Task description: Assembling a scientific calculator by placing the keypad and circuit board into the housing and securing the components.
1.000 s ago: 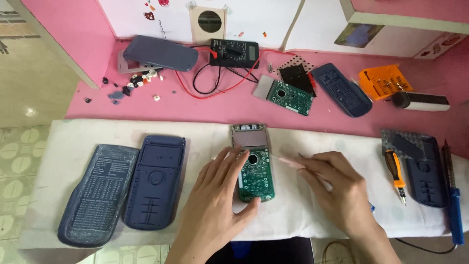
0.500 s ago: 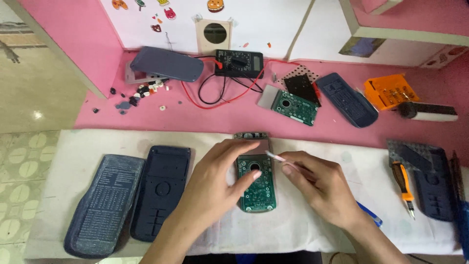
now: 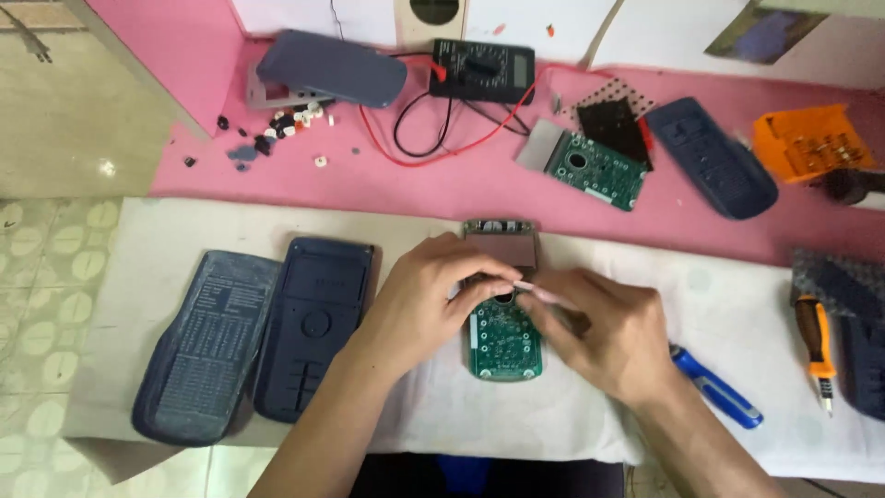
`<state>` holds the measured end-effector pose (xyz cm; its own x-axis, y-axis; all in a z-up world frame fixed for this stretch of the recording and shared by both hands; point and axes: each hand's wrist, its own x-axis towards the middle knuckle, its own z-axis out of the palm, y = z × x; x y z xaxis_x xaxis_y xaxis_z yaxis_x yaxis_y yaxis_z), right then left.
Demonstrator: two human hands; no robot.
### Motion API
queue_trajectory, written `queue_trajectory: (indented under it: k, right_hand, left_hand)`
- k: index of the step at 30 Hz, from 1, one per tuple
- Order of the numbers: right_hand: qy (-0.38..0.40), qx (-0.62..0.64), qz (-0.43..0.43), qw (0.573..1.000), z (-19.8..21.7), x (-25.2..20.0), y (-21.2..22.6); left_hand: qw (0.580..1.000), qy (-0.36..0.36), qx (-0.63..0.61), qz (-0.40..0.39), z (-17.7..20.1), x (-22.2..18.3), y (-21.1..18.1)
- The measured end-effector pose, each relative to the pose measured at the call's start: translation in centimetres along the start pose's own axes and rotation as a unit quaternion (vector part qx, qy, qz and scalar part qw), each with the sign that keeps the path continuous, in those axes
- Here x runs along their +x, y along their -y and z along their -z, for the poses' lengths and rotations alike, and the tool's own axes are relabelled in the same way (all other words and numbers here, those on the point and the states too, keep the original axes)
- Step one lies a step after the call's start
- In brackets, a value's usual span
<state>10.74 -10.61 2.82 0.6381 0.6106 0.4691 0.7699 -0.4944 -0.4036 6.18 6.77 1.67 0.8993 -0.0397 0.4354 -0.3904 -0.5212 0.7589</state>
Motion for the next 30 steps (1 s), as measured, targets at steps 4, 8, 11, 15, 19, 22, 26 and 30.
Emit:
queue_trajectory:
  k: [4, 8, 11, 15, 19, 22, 26, 30]
  right_hand:
    - [-0.025, -0.034, 0.017, 0.999, -0.3, -0.2, -0.9]
    - [-0.021, -0.045, 0.012, 0.999, -0.4, -0.3, -1.2]
    - [-0.021, -0.049, 0.009, 0.999, -0.3, -0.1, -1.0]
    - [-0.019, -0.043, 0.012, 0.999, -0.1, -0.1, -0.8]
    - [-0.014, -0.037, 0.010, 0.999, 0.1, 0.0, -0.8]
    - [-0.004, -0.042, 0.004, 0.999, 0.2, 0.1, -0.6]
    - [-0.025, -0.037, 0.036, 0.998, -0.1, 0.0, -1.0]
    - [-0.045, -0.031, 0.069, 0.996, -0.2, -0.2, -1.2]
  left_hand:
    - [1.000, 0.001, -0.013, 0.004, 0.2, 0.3, -0.4]
    - [1.000, -0.002, -0.014, -0.004, 0.3, 0.4, -0.5]
    - [1.000, 0.003, -0.013, -0.003, 0.4, 0.6, -0.5]
    - [1.000, 0.009, -0.003, -0.012, 0.3, 0.5, -0.5]
    - [1.000, 0.011, -0.011, -0.010, 0.3, 0.4, -0.5]
    - [1.000, 0.009, -0.011, -0.015, 0.2, 0.4, -0.5]
    - [1.000, 0.017, 0.000, -0.022, 0.3, 0.4, -0.1]
    - [0.999, 0.025, -0.002, -0.042, 0.4, 0.3, 0.0]
